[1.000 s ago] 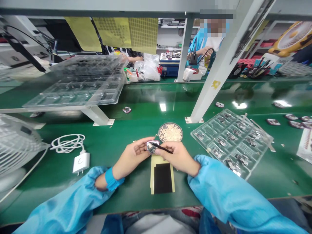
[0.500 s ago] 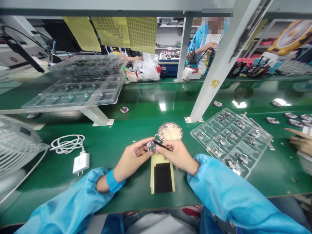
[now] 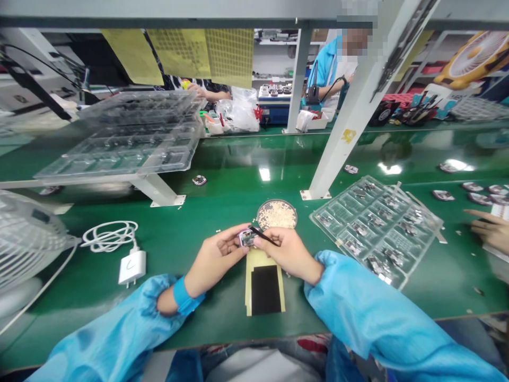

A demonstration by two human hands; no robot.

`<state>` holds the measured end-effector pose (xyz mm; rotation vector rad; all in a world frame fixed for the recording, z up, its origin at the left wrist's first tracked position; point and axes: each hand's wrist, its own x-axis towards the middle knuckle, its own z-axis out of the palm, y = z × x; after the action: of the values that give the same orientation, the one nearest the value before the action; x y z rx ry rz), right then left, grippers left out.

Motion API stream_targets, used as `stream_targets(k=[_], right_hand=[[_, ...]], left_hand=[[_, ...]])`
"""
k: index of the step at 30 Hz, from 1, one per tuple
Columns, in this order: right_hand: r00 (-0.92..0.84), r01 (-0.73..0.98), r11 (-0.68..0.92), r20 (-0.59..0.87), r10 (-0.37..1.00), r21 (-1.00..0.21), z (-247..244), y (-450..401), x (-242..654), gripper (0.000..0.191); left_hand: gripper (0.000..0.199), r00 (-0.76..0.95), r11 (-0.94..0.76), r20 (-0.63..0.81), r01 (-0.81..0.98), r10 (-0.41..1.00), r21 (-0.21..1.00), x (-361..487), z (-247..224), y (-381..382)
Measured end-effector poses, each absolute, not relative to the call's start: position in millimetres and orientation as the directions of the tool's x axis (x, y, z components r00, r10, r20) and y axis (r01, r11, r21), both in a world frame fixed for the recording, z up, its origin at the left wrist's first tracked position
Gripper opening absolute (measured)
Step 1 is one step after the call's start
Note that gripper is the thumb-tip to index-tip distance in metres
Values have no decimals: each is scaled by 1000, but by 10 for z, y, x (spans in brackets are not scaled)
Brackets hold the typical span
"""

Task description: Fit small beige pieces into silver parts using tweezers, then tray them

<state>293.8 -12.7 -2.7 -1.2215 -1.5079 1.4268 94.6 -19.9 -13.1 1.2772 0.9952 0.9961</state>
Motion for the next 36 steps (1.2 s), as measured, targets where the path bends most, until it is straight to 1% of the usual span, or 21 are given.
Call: stream_targets(k=[7, 12, 14, 16, 18, 20, 22, 26, 30, 33, 34, 36], right_hand=[[-282, 161, -57, -102, 954, -985, -31, -132, 2924, 40], [-249, 233, 89, 28, 968, -968, -17, -170, 2915, 33], [-258, 234, 104, 41, 965, -967, -13, -175, 2928, 30], [-285, 200, 75, 15, 958, -977, -5, -174, 2948, 30], [-336, 157, 35, -20, 942, -987, 6, -172, 2966, 32], [-383, 136, 11, -42, 923, -991, 11, -174, 2973, 34], [-393, 142, 5, -52, 918, -990, 7, -178, 2967, 35], [-325, 160, -17, -69, 943, -987, -20, -172, 2939, 37], [-257, 175, -23, -68, 964, -984, -25, -150, 2939, 42], [-275, 135, -25, -62, 959, -991, -12, -142, 2954, 43], [-287, 117, -30, -63, 956, -993, -7, -141, 2956, 42], [-310, 80, -50, -73, 948, -996, 7, -143, 2953, 40]], left_hand=[[52, 255, 15, -15, 1, 967, 1000, 944, -150, -209], [52, 249, 15, -21, 26, 968, 1000, 947, -167, -199], [51, 257, 31, -30, 2, 966, 1000, 951, -140, -181], [49, 273, 57, -40, -58, 961, 997, 950, -87, -164], [41, 284, 97, -66, -96, 956, 991, 945, -22, -156], [30, 278, 126, -101, -74, 955, 989, 939, 37, -161], [25, 259, 126, -118, -15, 959, 992, 935, 75, -174], [26, 220, 62, -71, 49, 973, 997, 936, 89, -194], [24, 210, 9, -16, 33, 978, 999, 937, 88, -195], [24, 214, 12, -14, 9, 977, 1000, 942, 90, -200], [26, 222, 21, -17, -13, 975, 1000, 945, 87, -204], [39, 254, 41, -19, -85, 967, 996, 950, 75, -214]])
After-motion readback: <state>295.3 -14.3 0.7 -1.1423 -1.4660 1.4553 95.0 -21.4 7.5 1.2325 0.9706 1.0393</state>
